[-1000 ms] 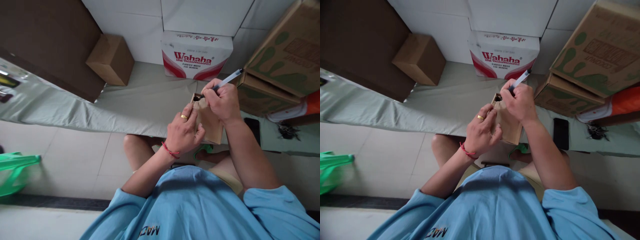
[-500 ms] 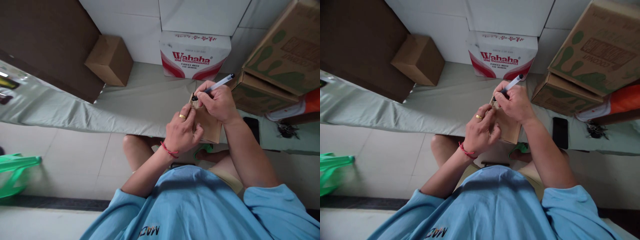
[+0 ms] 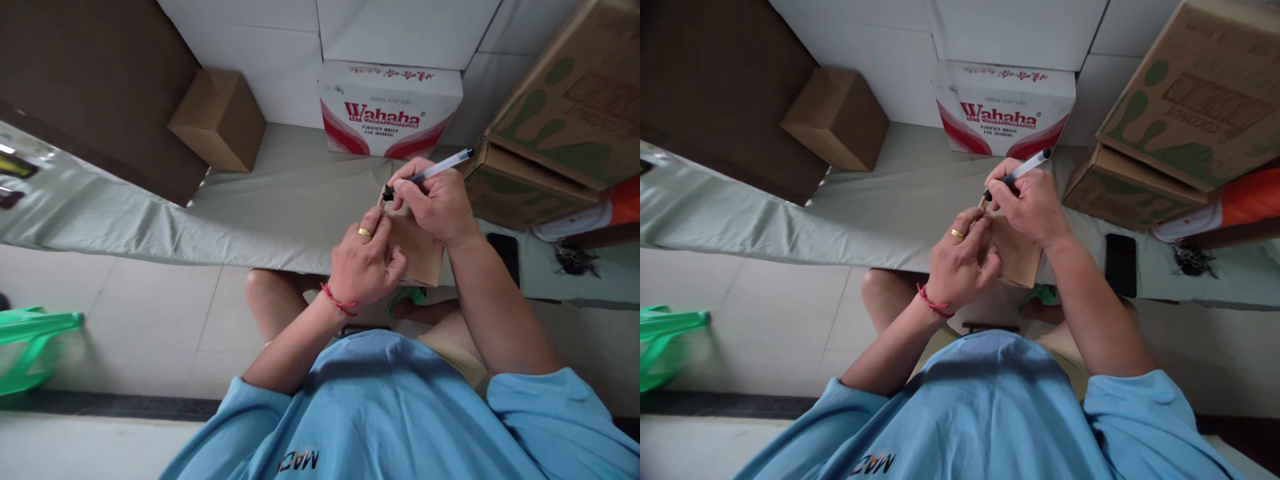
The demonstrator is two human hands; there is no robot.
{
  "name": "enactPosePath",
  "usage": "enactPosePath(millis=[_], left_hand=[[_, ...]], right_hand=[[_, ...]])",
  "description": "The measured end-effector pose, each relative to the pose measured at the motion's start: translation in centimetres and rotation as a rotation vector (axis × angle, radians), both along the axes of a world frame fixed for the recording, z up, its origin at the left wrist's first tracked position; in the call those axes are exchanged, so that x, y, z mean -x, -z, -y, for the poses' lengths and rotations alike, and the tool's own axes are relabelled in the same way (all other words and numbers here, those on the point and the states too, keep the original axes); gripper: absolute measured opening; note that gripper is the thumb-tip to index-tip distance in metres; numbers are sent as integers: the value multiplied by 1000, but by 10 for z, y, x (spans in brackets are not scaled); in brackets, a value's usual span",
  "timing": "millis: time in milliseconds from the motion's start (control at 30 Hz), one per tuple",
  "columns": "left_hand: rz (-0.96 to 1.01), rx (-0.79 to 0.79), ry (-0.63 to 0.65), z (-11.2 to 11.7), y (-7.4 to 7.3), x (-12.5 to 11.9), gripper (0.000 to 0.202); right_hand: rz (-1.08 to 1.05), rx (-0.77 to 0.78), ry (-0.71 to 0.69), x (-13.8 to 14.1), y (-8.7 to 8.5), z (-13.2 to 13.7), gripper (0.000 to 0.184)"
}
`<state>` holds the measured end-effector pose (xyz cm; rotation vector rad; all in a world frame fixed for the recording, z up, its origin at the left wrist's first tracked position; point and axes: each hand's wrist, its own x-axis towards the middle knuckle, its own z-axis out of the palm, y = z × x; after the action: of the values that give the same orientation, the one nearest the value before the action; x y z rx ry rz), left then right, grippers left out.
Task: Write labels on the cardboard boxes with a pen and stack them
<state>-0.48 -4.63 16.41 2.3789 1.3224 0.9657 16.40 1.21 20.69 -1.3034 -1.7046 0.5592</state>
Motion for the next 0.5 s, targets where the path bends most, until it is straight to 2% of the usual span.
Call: enactPosePath(millis=[300,400,500], left_hand=[[-6,15,12,-1,0,1,46],[-20,9,17,-1,-1,2,44],[-24,13,8,-1,-1,2,42]], right_hand=[[19,13,26,3,2,-2,20],[-136,-66,181,-3,6,-2,25],[-373,-169,413,-31,19,6,26]])
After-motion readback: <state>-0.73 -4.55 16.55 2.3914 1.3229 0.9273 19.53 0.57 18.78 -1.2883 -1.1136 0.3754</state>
